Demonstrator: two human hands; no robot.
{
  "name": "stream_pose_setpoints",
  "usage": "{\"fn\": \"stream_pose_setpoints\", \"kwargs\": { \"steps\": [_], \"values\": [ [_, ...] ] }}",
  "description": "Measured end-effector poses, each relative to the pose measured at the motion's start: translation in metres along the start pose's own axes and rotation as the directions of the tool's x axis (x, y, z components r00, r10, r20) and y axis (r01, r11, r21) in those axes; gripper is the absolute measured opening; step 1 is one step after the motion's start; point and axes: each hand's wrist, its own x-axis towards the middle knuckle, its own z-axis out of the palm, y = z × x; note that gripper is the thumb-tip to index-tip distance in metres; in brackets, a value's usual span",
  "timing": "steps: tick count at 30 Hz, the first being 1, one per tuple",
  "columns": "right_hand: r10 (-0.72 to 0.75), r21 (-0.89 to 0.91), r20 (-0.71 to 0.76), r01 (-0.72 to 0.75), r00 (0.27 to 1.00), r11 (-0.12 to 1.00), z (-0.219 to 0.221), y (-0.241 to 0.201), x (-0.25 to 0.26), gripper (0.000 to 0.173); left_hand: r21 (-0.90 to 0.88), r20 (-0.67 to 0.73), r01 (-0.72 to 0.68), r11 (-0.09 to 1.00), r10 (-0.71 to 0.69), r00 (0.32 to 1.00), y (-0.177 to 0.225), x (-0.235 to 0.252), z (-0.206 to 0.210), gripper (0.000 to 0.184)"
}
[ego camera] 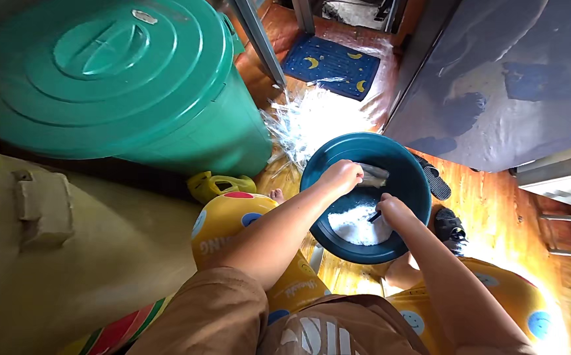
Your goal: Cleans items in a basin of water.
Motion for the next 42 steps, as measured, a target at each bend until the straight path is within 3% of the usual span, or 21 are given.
{"fn": "stream_pose_setpoints", "kwargs": {
  "steps": [9, 23, 35, 42],
  "values": [
    [-0.008, -0.026, 0.019, 0.009, 1.0, 1.0, 0.01, -0.006, 0.001, 0.035, 0.095, 0.146, 0.014, 0.995, -0.028, 0.989, -0.001, 0.002, 0.013, 0.025],
    [-0.077, -0.019, -0.017, 0.077, 0.997, 0.997, 0.018, -0.011, 0.0, 0.035, 0.128, 0.158, -0.009, 0.992, -0.011, 0.987, -0.003, 0.003, 0.025, 0.022],
    [-0.046, 0.266, -0.079, 0.066, 0.996, 0.962, 0.005, 0.012, -0.015, 0.029, 0.08, 0.217, 0.007, 0.997, -0.025, 0.976, -0.003, 0.0, 0.021, 0.022],
    [0.098, 0.405, -0.211, -0.005, 0.973, 0.914, -0.018, 0.022, -0.038, 0.025, 0.122, 0.211, -0.007, 0.993, -0.019, 0.977, -0.007, 0.003, 0.03, 0.019]
  ]
}}
